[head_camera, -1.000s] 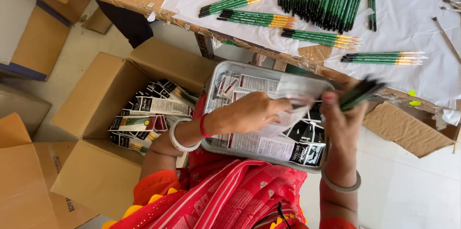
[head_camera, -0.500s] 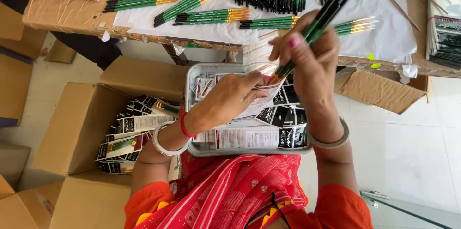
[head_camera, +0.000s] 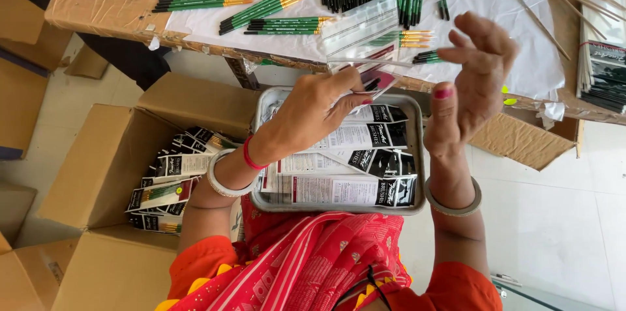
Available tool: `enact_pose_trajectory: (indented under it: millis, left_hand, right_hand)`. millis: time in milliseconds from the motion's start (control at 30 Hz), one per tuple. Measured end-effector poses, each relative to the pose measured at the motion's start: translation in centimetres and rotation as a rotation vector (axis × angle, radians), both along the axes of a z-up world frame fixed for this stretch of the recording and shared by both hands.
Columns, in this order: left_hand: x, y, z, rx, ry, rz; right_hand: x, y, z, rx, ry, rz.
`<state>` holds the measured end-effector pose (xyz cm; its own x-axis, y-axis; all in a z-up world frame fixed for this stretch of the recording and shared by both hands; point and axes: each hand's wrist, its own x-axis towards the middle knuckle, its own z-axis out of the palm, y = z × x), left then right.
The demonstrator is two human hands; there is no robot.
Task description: The person organizes and packages paintbrushes by gathering them from a table, placing them into plastic sleeves, and then putting the sleeved brushes into a shipping box.
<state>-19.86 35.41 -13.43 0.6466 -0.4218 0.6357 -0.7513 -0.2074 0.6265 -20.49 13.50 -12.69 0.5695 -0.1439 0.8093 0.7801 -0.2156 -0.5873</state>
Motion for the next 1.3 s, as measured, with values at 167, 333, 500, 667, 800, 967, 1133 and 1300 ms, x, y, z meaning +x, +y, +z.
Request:
enact_pose_trajectory:
  millis: [167,333,500,667,800,967,1133,1300]
  left_hand:
    - [-1.1,0.5,3.3,-0.045,-0.086,-0.026]
    - [-0.3,-1.4,0.9,-0.067,-0.054,-0.06]
    - [0.9,-0.7,1.3,0.003,0.01,-0.052]
    - [0.8,-1.0,1.7,-0.045,-0.108,0.006]
    - [1.0,0.8,0.9,-0.002,-0.192,-0.061]
    - [-0.6,2.8,1.6,0.287,-0.075,-0.161]
    - [-2.8,6.4,3.4,0.392,-0.23,0.142]
    - [-2.9,5.9,1.5,0.295,-0.063,0.378]
  right_hand:
    - [-0.5,-1.3,-4.2,-0.37,0.139,0.025]
    - [-0.5,-2.0,-10.0,-0.4,0.464,0.383]
    - [-1.2,-3.3,-12.4,-0.129,0.697,0.671]
    - [-1.7,-3.7,-13.3,0.0,0.812,0.595]
    - [-2.0,-5.1,-11.3,0.02,0.905,0.535]
    - [-1.8,-6.0,-8.4,-0.127,0.791,0.613]
    - [-0.2,-9.0,-9.3,-0.354,0.814,0.693]
    - [0.5,-4.4,-10.1,-0.83,0.897,0.666]
